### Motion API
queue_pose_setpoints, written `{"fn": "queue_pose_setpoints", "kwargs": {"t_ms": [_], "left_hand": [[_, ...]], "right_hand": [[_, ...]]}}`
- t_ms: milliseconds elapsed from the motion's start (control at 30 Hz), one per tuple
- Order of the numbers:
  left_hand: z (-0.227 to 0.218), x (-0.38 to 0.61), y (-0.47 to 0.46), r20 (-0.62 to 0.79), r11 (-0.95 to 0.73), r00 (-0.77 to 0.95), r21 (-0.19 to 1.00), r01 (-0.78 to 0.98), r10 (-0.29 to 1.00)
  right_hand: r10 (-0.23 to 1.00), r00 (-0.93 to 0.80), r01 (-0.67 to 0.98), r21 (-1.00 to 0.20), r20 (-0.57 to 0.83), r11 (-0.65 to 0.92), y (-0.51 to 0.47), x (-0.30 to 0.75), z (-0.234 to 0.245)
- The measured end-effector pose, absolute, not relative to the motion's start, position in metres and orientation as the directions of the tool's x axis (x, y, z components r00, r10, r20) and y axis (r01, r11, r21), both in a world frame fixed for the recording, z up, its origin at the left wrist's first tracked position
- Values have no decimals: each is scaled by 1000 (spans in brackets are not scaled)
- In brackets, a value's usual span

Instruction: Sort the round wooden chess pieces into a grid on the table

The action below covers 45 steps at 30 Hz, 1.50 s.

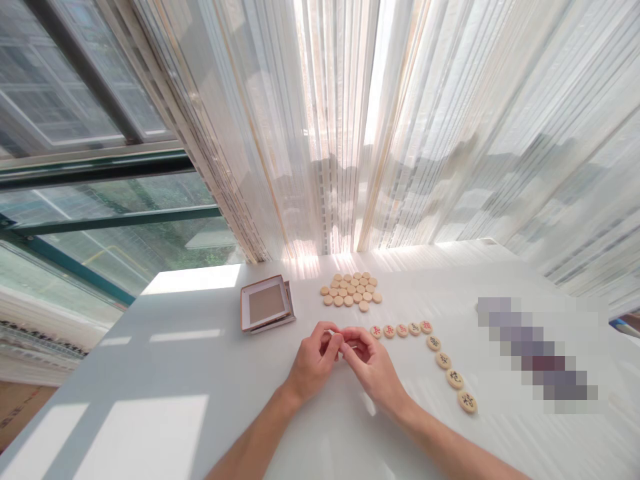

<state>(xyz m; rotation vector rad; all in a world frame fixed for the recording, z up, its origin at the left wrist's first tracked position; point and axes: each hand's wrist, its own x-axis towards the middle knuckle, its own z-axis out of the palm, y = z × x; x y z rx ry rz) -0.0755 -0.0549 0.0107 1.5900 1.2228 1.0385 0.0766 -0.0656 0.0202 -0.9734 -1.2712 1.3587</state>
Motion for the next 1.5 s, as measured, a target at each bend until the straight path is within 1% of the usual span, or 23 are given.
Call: {"fn": "queue_pose_setpoints", "kwargs": {"t_ms": [200,367,500,933,1233,1500], "left_hand": [[12,-76,-57,97,-146,202,959,241,975],[12,-77,-58,143,-196,254,960,198,957],[12,-77,-58,180,-243,282,948,206,943],[16,-77,-59,212,-309,336,913,266,918],[20,-77,-61,202,-297,334,917,264,921],[18,-76,-59,192,-258,309,947,190,932]], "right_hand": [[982,-178,-116,-992,64,44,-66,78,19],[990,-136,-104,-994,43,29,-66,78,16],[989,-140,-117,-993,35,19,-65,77,16],[990,-140,-160,-987,8,-15,-64,77,20],[995,-99,-130,-991,28,15,-63,77,17],[995,-98,-123,-992,30,18,-61,77,13]]}}
